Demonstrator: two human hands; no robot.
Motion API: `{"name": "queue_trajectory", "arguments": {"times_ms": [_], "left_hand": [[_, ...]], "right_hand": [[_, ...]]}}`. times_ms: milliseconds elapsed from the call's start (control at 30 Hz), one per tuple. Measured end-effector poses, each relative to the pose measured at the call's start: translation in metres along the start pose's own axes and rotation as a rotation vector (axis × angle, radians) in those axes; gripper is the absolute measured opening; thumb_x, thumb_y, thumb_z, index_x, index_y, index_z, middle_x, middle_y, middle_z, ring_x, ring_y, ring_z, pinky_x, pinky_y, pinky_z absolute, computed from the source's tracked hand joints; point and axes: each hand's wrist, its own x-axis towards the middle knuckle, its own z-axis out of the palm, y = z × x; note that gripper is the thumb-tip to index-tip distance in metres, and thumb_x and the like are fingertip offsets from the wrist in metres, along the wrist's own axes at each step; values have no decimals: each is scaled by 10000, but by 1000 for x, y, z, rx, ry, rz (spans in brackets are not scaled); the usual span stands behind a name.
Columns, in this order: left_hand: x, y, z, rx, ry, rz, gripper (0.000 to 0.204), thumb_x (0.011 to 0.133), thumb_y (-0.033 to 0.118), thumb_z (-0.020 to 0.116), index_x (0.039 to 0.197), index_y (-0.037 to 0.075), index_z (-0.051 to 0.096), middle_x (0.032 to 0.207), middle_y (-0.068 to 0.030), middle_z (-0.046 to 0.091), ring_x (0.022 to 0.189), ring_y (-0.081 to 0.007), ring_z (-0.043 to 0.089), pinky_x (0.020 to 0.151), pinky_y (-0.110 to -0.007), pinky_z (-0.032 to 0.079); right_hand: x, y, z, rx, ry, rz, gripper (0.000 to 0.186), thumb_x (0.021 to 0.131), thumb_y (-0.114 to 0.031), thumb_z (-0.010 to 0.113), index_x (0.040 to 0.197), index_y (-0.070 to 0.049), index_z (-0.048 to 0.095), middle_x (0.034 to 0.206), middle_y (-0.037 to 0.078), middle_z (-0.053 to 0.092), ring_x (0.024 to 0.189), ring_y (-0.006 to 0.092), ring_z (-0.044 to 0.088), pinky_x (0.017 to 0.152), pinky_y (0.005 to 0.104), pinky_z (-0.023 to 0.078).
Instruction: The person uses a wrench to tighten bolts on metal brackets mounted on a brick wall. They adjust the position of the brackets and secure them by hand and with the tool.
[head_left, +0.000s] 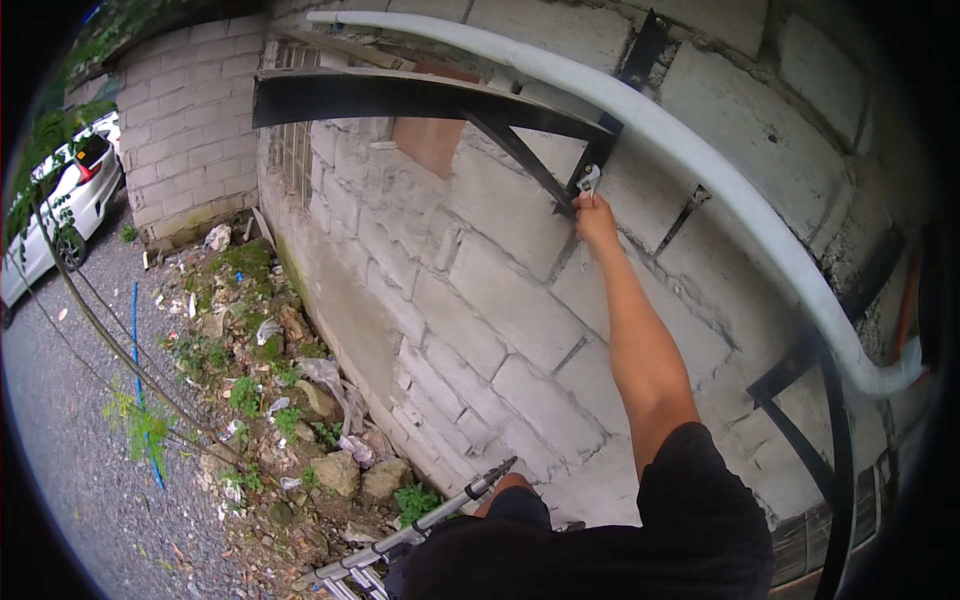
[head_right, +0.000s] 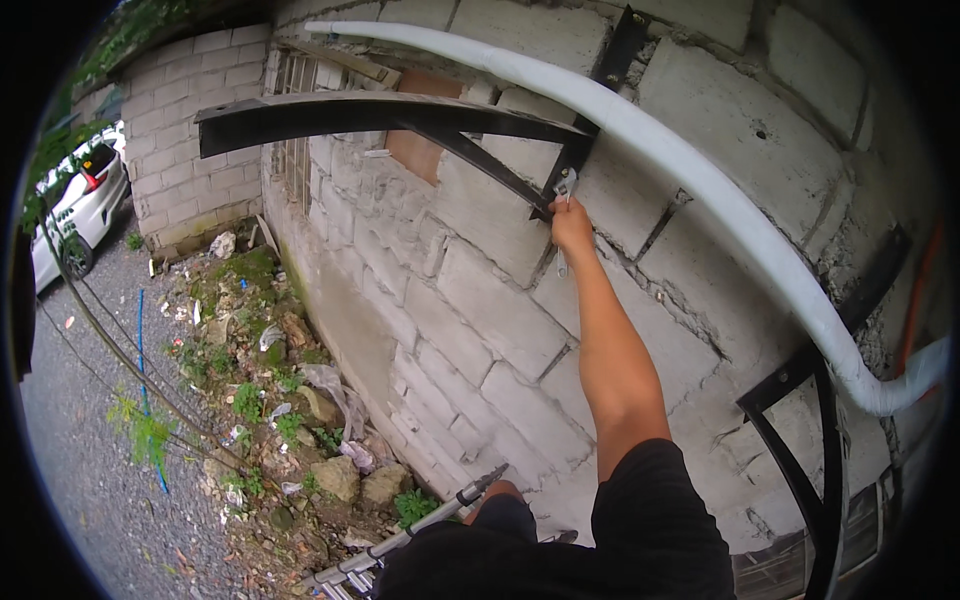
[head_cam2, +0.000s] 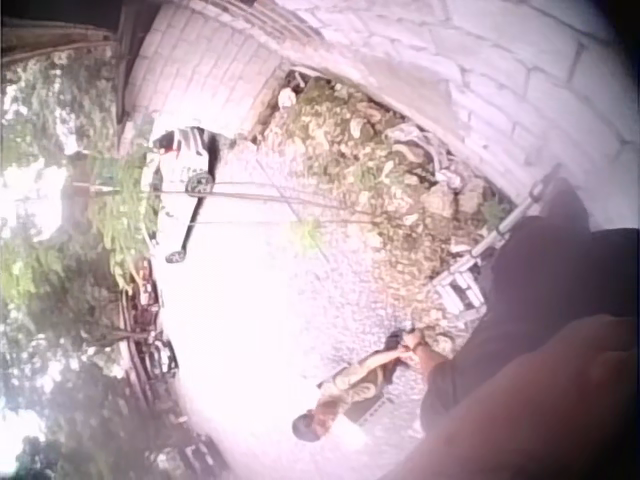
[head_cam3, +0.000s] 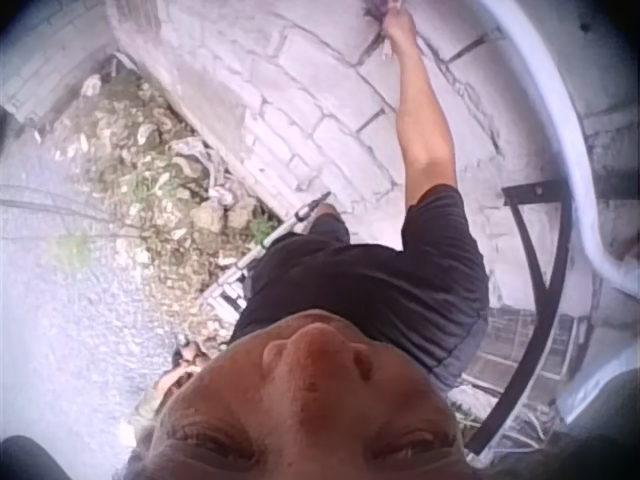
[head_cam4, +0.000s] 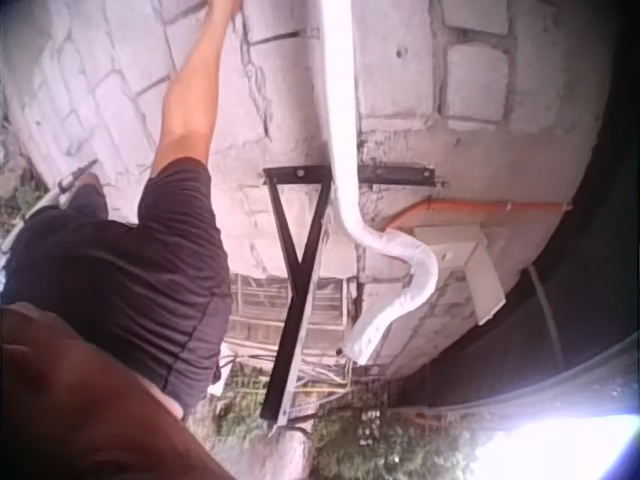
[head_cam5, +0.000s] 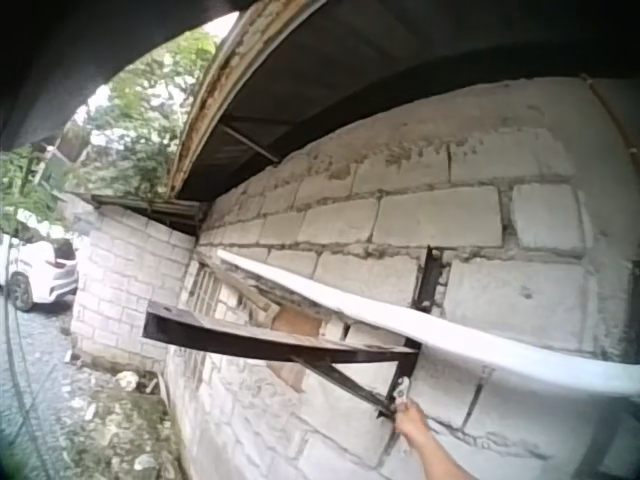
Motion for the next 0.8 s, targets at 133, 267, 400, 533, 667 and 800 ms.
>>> {"name": "queue_trajectory", "arguments": {"times_ms": [133, 267, 400, 533, 667, 800], "left_hand": [[-7, -9, 2, -25, 15, -27, 449, 1029, 371, 538, 1309, 34, 635, 1245, -185, 684, 1154, -308, 658, 963, -417, 522], [-3, -4, 4, -27, 19, -17, 436, 1032, 354, 539, 1316, 36, 629, 1247, -180, 681, 1151, -304, 658, 964, -413, 522], [-1, -1, 3, -29, 28, -16, 423, 1035, 336, 540, 1323, 37, 622, 1250, -175, 678, 1148, -300, 658, 965, -409, 523], [-3, 3, 1, -30, 45, -14, 411, 1038, 319, 541, 1330, 39, 616, 1252, -170, 675, 1144, -295, 659, 966, -405, 524], [5, 6, 4, -30, 36, -9, 400, 1041, 302, 542, 1337, 40, 609, 1254, -164, 673, 1141, -291, 659, 967, -401, 525], [9, 16, 7, -47, 47, 11, 390, 1044, 284, 543, 1344, 42, 603, 1257, -159, 670, 1138, -287, 659, 967, -397, 525]], "right_hand": [[-49, -23, -10, 537, -331, 212, 265, 1102, -365, 471, 1085, -110, 540, 708, -18, 461, 535, 108, 427, 481, 320, 416], [-66, -17, -9, 495, -294, 184, 248, 1106, -359, 459, 1093, -117, 514, 725, -15, 456, 533, 97, 407, 474, 293, 377], [-82, -7, -18, 409, -316, 269, 232, 1110, -351, 447, 1088, -126, 497, 720, -22, 437, 522, 80, 363, 445, 269, 294], [-66, -17, -32, 563, -337, 289, 253, 1119, -361, 427, 1076, -125, 508, 712, -8, 449, 486, 86, 343, 410, 280, 288], [-71, -16, -34, 479, -324, 219, 262, 1117, -369, 434, 1066, -122, 504, 707, -13, 443, 489, 83, 355, 401, 286, 287], [-62, -10, -22, 608, -313, 234, 281, 1113, -368, 433, 1065, -104, 513, 718, 4, 459, 483, 95, 365, 394, 291, 301]]}}
